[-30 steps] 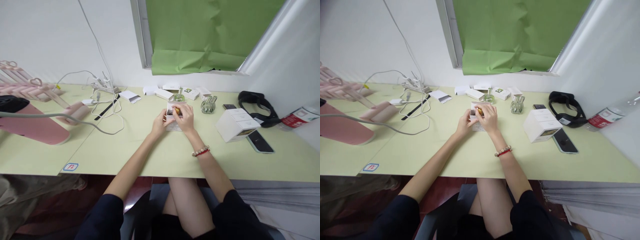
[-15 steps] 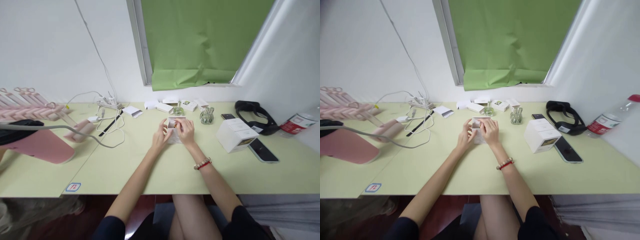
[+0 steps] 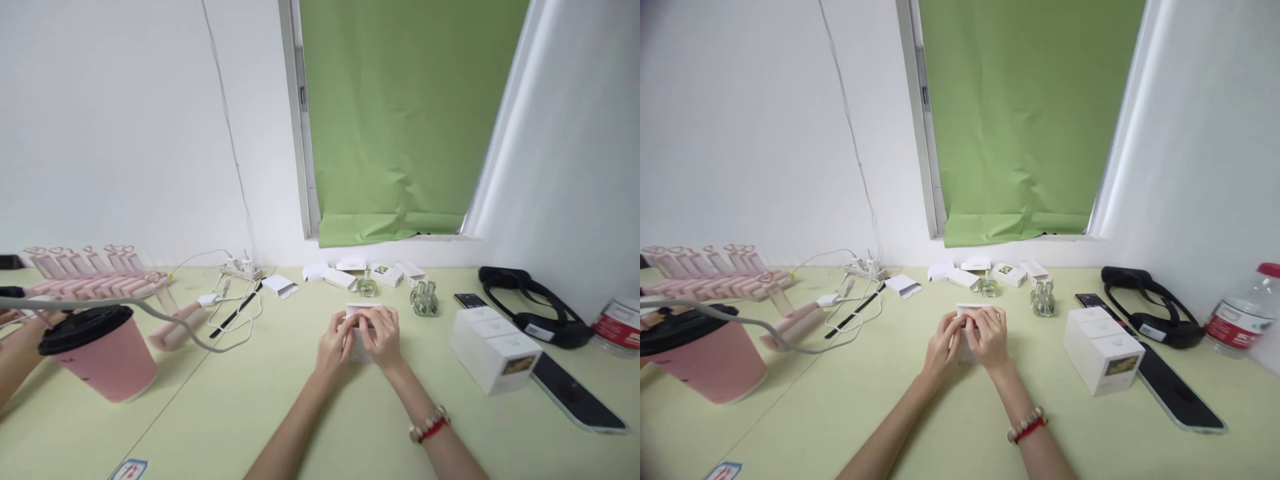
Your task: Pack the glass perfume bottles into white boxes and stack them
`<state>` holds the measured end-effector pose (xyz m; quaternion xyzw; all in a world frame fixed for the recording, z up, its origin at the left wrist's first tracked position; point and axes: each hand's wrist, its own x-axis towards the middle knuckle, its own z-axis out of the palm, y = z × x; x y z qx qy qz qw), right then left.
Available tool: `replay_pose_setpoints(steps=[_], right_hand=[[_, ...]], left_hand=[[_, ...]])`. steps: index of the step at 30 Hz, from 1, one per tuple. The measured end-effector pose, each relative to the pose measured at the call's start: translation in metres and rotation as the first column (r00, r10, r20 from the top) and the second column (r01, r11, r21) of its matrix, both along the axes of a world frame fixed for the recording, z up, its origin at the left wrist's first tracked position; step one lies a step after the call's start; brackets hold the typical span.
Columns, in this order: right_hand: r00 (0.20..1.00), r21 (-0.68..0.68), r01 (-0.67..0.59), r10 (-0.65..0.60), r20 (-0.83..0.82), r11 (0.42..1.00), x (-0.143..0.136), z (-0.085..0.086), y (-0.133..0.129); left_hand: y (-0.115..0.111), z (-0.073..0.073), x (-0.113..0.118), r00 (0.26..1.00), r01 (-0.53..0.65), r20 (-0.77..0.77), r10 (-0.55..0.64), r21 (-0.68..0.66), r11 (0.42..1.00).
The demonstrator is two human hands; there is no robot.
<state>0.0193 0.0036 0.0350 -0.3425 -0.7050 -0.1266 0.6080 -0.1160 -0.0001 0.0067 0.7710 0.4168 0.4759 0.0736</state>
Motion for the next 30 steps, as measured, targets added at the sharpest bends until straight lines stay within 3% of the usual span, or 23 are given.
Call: replay_pose_setpoints(steps=[12, 16, 21, 25, 30], right_hand=[[0.997, 0.027, 0.035, -0.033, -0.072, 0.999, -0.004, -0.016, 0.008], [0.992, 0.037, 0.063, -0.058, -0.111, 0.997, 0.0, -0.013, 0.009], [0.971, -0.024, 0.11, -0.112, -0.211, 0.994, 0.011, -0.013, 0.017], [0.978, -0.095, 0.028, -0.047, -0.205, 0.995, 0.023, -0.018, 0.023], [0.99, -0.121, -0.049, 0.033, -0.134, 0.991, 0.049, -0.018, 0.023]], left_hand=[[0.003, -0.008, 0.0, 0.999, 0.0, -0.052, 0.013, 0.242, 0.97], [0.004, -0.007, 0.006, 0.999, 0.004, -0.038, 0.001, 0.136, 0.991], [0.006, -0.007, 0.016, 0.995, -0.03, 0.098, 0.029, 0.016, 0.999], [0.005, -0.012, 0.021, 0.99, -0.076, 0.113, 0.079, -0.037, 0.996], [0.002, -0.017, 0.028, 1.0, -0.006, 0.011, 0.007, -0.044, 0.999]])
